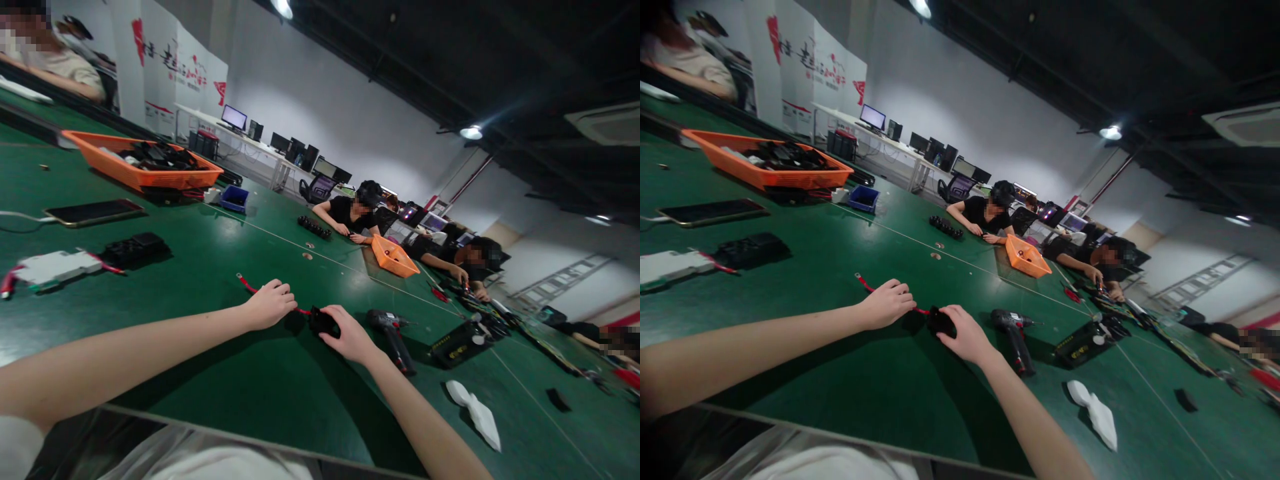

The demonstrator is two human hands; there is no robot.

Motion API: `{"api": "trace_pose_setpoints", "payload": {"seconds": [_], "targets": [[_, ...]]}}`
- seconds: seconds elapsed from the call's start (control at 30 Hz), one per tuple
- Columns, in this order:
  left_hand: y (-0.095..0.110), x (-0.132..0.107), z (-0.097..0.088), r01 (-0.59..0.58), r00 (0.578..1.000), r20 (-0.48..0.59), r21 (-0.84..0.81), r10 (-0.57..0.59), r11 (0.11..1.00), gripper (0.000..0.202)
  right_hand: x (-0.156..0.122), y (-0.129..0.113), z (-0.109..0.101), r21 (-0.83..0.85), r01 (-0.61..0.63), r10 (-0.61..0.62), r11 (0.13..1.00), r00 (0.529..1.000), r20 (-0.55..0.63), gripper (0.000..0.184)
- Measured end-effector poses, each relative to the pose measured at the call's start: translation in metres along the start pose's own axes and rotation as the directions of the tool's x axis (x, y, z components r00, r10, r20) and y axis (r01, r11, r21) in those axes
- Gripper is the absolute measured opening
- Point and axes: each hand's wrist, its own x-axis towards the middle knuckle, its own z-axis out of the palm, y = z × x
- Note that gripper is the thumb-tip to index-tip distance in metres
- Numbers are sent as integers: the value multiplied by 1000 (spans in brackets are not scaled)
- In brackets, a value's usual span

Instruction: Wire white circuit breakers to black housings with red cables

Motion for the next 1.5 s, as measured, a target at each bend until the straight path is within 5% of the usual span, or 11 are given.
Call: {"api": "trace_pose_setpoints", "payload": {"seconds": [0.53,0.67,0.73,0.8,0.87,0.93,1.07,1.23,1.5], "targets": [[5,5,-7,18,1000,1,-12,-18,1000,23,-2,-10,-19,-163,30,-32,986,999,-8,45],[5,5,-7,12,1000,4,-10,-12,1000,22,-21,15,-44,-304,-180,140,936,979,-148,33],[5,5,-6,9,1000,5,-5,-9,1000,21,-35,39,-57,-387,-436,376,812,899,-224,38],[5,5,-6,8,1000,6,0,-8,1000,21,-49,64,-66,-405,-692,652,598,713,-257,54],[5,5,-6,9,1000,2,-3,-9,1000,21,-60,87,-71,-379,-815,815,439,539,-215,72],[5,5,-7,9,1000,-4,-12,-9,1000,21,-67,105,-71,-353,-852,870,386,464,-168,81],[5,5,-7,15,1000,0,-25,-15,1000,22,-71,127,-66,-288,-876,901,386,425,-85,66],[4,4,-5,9,1000,-9,-32,-10,999,23,-76,137,-63,-125,-899,900,421,431,-68,49],[5,4,-6,23,1000,1,-19,-23,1000,21,-80,111,-68,372,-797,869,476,493,-54,43]]}}
